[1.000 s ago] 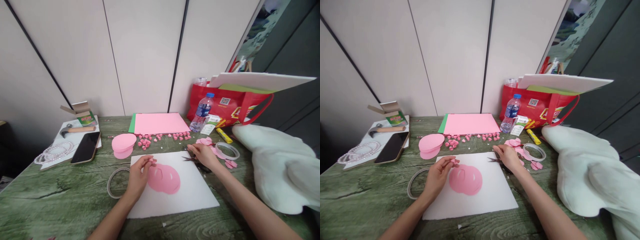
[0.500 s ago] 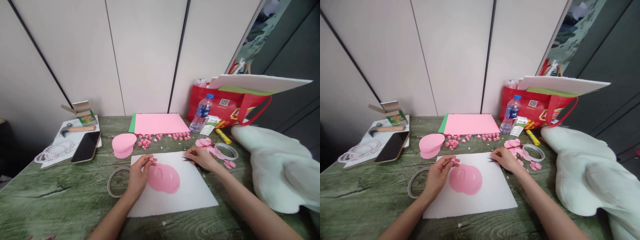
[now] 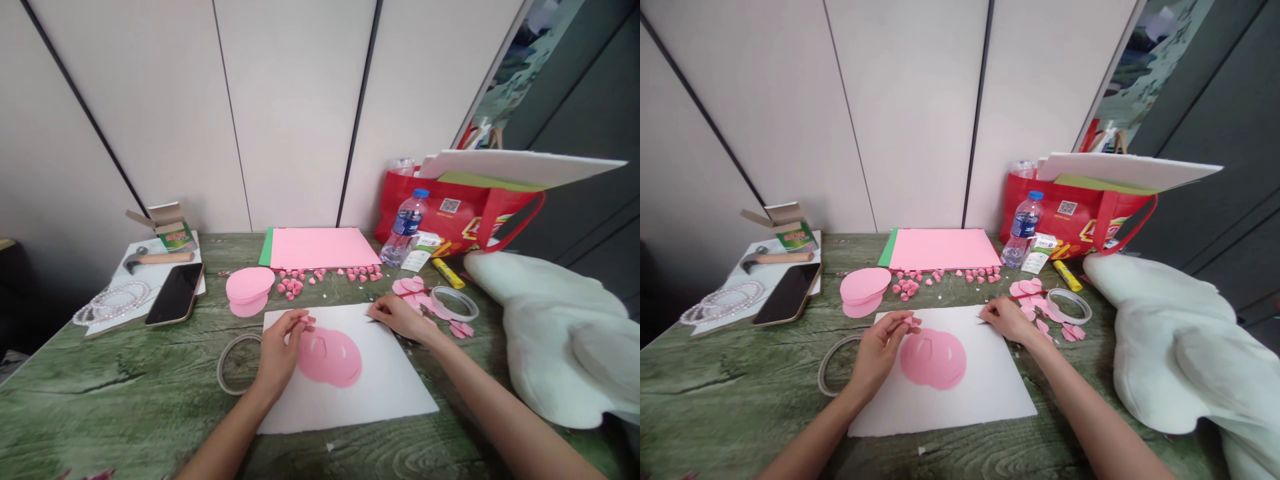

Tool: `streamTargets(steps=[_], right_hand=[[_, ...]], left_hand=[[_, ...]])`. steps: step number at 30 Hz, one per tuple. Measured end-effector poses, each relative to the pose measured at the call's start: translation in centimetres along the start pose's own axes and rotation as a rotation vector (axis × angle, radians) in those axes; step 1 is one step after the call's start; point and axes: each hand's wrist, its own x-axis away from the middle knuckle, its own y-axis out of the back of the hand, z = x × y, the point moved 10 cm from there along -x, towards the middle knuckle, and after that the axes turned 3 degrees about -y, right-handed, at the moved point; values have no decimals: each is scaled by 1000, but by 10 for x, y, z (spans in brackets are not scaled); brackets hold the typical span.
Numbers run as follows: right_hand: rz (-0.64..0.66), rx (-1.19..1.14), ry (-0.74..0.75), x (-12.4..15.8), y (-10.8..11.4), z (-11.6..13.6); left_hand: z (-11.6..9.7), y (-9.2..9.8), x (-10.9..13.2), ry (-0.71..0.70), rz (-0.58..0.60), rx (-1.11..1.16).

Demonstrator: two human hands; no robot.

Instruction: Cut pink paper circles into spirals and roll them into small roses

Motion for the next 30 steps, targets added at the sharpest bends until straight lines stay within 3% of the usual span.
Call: streamTargets(steps=[23,27,30], right_hand=[[-62,17,91,8,2,9],[-25,-120,33,11,7,13],[3,-314,-5,16,10,30]], left_hand=[[-6,-2,3,-5,21,-22],[-8,-2,3,-14,15,-25],[-11,-1,3,-22,5,-21]])
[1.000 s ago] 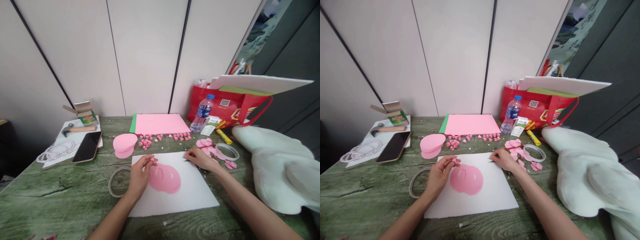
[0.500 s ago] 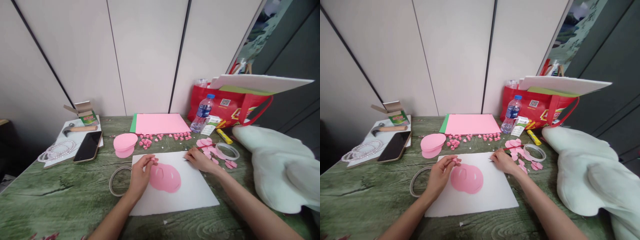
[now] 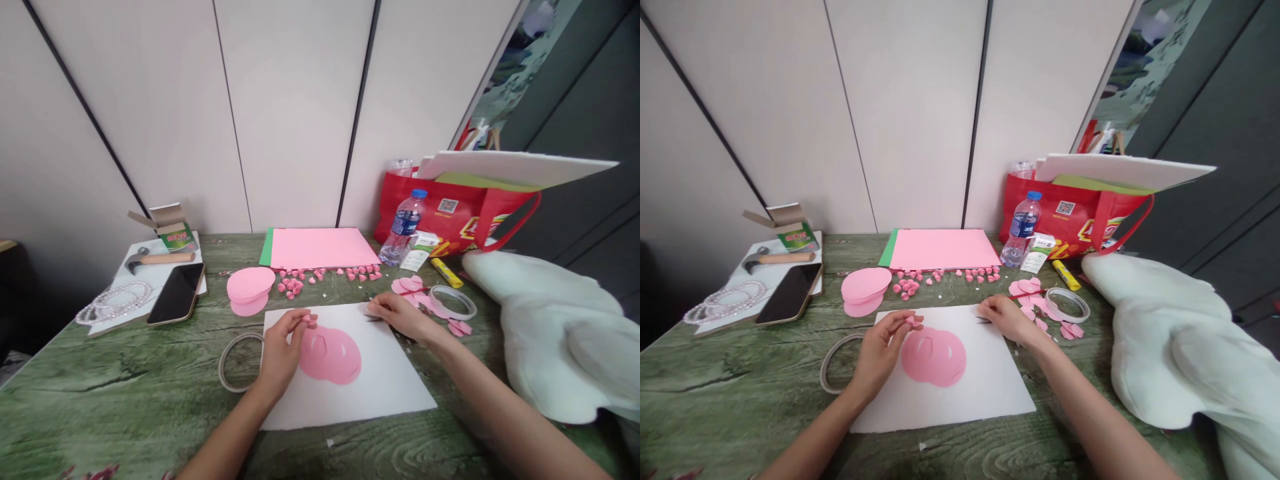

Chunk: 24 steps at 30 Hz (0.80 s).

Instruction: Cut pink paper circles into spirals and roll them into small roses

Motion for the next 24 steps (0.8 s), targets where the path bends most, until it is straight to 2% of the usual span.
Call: streamTargets(steps=[5,8,11,16,19,24], right_hand=[[164,-472,-105,12,-33,45],[240,-583,-143,17,-54,68],[239,-526,-85,19,-64,87],[160,-226,123,17,-65,113],[90,-75,169,14,-63,116],[58,-1,160,9,-66,109]], left_hand=[[-4,0,1,-34,5,-12],[-5,0,2,-48,13,-4],[-5,-1,2,-58,22,12],[-3,0,1,-72,7,7],[-2,1,1,-81,1,1],[-2,2,2,-77,-7,23]])
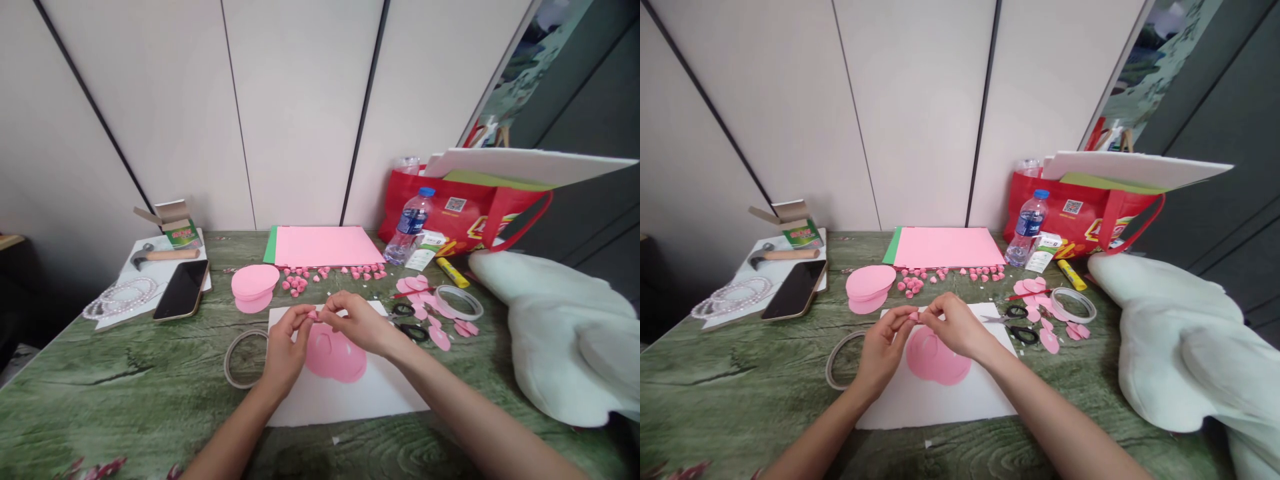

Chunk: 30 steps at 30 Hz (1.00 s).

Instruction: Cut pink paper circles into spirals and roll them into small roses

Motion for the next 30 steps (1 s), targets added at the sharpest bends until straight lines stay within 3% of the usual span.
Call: streamTargets(steps=[16,23,27,30], right_hand=[[17,-36,-48,0,-2,-9],[-172,158,100,6,6,3],[-242,-76,109,7,10,-4],[-93,-422,26,2,-2,-16]], left_hand=[[3,-2,0,36,20,23],[10,-3,-1,129,4,173],[18,-1,-3,183,-39,292],[19,1,-4,191,-56,324]])
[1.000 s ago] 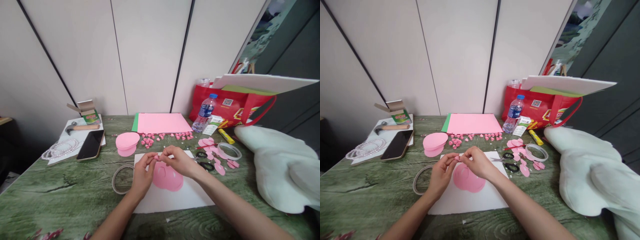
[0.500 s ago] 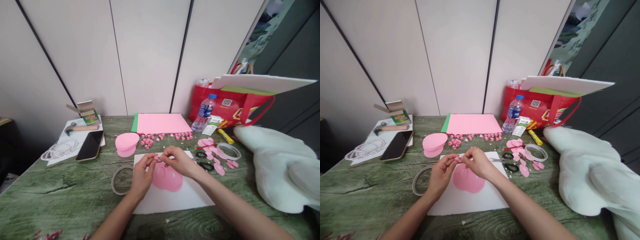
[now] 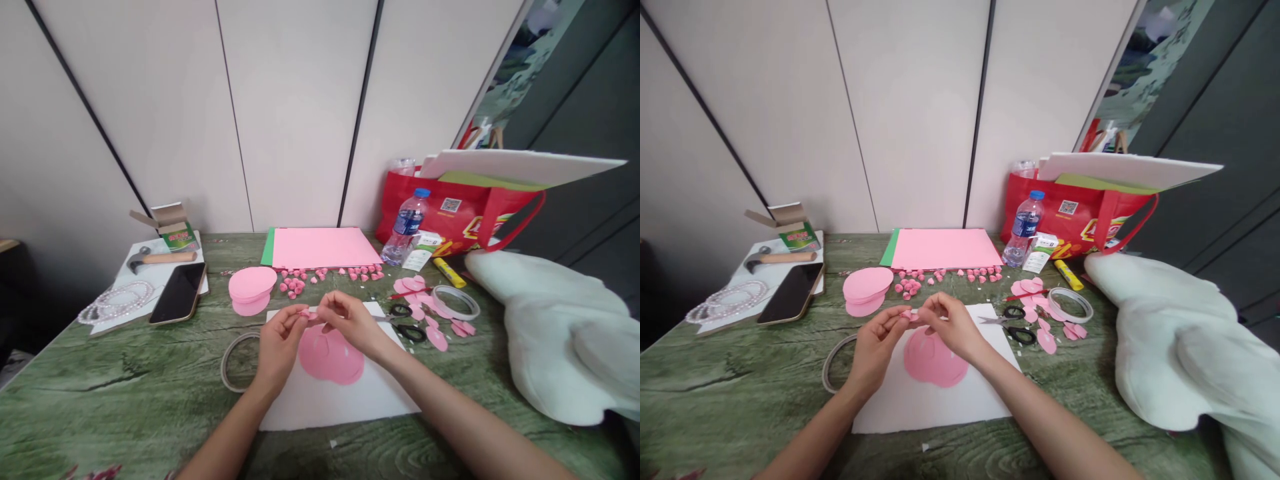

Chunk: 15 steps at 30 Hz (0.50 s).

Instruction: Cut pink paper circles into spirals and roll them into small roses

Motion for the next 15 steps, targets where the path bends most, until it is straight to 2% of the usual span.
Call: streamTargets(steps=[2,8,15], right_hand=[[31,-125,-60,1,-1,-7],[-62,39,-35,7,8,-14],[-76,-99,-90,7,1,-17]], left_hand=[[-1,0,0,-1,-2,8],[-6,-2,0,-36,1,-43],[-11,-4,2,-106,28,-164]])
